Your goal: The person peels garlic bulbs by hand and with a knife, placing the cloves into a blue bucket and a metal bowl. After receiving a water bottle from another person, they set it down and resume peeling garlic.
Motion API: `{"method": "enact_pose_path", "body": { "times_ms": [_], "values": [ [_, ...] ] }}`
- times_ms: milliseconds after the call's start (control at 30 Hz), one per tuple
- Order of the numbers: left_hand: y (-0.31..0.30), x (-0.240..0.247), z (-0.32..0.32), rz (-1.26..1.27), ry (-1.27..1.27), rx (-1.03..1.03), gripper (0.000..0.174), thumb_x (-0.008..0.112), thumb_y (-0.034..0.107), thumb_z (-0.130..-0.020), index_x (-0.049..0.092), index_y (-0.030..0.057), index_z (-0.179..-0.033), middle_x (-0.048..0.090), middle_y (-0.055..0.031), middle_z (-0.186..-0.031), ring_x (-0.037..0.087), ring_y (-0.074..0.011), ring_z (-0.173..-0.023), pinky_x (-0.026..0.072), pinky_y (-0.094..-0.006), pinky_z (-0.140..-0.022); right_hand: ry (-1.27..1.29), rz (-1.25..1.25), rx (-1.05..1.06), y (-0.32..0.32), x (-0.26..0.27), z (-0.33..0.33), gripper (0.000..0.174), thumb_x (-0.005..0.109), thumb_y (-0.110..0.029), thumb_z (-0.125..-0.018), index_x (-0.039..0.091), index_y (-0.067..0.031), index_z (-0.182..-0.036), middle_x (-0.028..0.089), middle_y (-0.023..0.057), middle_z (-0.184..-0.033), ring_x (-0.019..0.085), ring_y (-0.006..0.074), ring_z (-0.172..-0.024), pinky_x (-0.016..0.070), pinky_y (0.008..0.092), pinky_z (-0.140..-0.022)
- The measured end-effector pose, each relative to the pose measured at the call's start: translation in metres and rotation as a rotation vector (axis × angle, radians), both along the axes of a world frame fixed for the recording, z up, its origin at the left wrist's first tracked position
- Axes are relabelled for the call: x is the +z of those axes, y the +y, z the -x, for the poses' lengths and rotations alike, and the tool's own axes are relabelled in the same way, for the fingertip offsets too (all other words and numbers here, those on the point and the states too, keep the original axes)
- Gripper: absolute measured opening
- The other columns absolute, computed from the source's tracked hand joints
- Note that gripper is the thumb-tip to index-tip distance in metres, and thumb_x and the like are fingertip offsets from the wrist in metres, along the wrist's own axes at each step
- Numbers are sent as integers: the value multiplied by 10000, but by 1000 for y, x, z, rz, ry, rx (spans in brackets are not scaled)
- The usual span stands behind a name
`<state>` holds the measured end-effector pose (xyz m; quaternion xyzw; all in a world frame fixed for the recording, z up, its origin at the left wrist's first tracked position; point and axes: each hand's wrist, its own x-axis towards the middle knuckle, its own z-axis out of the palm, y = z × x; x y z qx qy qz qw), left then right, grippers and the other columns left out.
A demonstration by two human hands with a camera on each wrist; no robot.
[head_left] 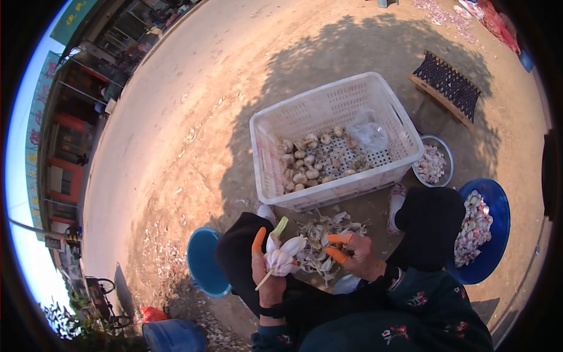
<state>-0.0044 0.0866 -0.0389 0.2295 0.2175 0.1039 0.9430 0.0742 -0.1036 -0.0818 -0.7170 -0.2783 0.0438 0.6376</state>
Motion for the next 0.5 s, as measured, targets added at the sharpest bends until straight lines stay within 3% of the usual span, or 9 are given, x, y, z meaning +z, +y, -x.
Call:
{"method": "enact_pose_path", "body": {
  "times_ms": [33, 67, 133, 167, 233, 267, 400, 467, 500],
  "values": [
    [-1, 1, 0, 233, -3, 1, 537, 380, 446, -928, 364, 55, -1296, 369, 19, -594, 344, -92, -510, 324, -205, -476, 62, -79, -40, 1, 9, 0, 320, 736, -74, -723, 607, -50, -1015, 591, 86, -723, 583, 174, -610, 453, 260, -528],
    [-5, 2, -2, 240, -2, -2, 537, 380, 446, -928, 364, 55, -1296, 369, 19, -594, 344, -92, -510, 324, -205, -476, 63, -73, -43, 3, 10, 1, 320, 736, -74, -723, 607, -50, -1015, 591, 86, -723, 583, 174, -610, 453, 260, -528],
    [-17, 5, -5, -213, 121, -26, 552, 348, 452, -941, 340, 50, -1320, 364, 11, -590, 346, -86, -501, 331, -207, -474, 237, 48, 104, 7, 12, 4, 429, 734, -251, -747, 564, -60, -1091, 608, 102, -796, 631, 242, -682, 498, 306, -574],
    [-19, -3, -4, -206, 125, -33, 552, 348, 452, -941, 340, 50, -1320, 364, 11, -590, 346, -86, -501, 331, -207, -474, 241, 54, 97, 11, 13, 5, 429, 734, -251, -747, 564, -60, -1091, 608, 102, -796, 631, 242, -682, 498, 306, -574],
    [-21, -20, -2, -260, -18, -42, 547, 316, 429, -957, 310, 47, -1348, 452, -13, -637, 423, -104, -534, 392, -237, -503, -15, 4, 116, 22, 13, 6, 493, 733, -329, -734, 552, -56, -1102, 602, 109, -825, 629, 254, -704, 507, 314, -594],
    [-22, -27, -2, -400, 200, 18, 542, 288, 413, -970, 289, 47, -1369, 548, -61, -727, 517, -135, -618, 454, -273, -579, -68, 18, 120, 28, 7, 7, 529, 695, -413, -747, 547, -46, -1099, 601, 112, -849, 626, 269, -718, 505, 330, -593],
    [-30, -21, -10, -728, 341, -18, 556, 286, 436, -967, 353, 27, -1337, 590, -75, -800, 553, -134, -691, 465, -264, -648, -73, 55, 178, 28, 2, 3, 540, 663, -447, -765, 538, -41, -1099, 599, 119, -825, 624, 284, -695, 503, 344, -593],
    [-22, -21, -8, -1159, 237, -296, 590, 292, 464, -958, 406, -6, -1297, 587, -51, -781, 541, -102, -701, 446, -237, -645, 3, 167, 332, 24, 0, 0, 510, 686, -408, -761, 540, -40, -1082, 622, 123, -835, 637, 284, -721, 497, 321, -599],
    [-22, -20, -9, -1156, 241, -300, 590, 292, 464, -958, 406, -6, -1297, 587, -51, -781, 541, -102, -701, 446, -237, -645, 9, 168, 331, 23, -1, -2, 510, 686, -408, -761, 540, -40, -1082, 622, 123, -835, 637, 284, -721, 497, 321, -599]
  ]
}}
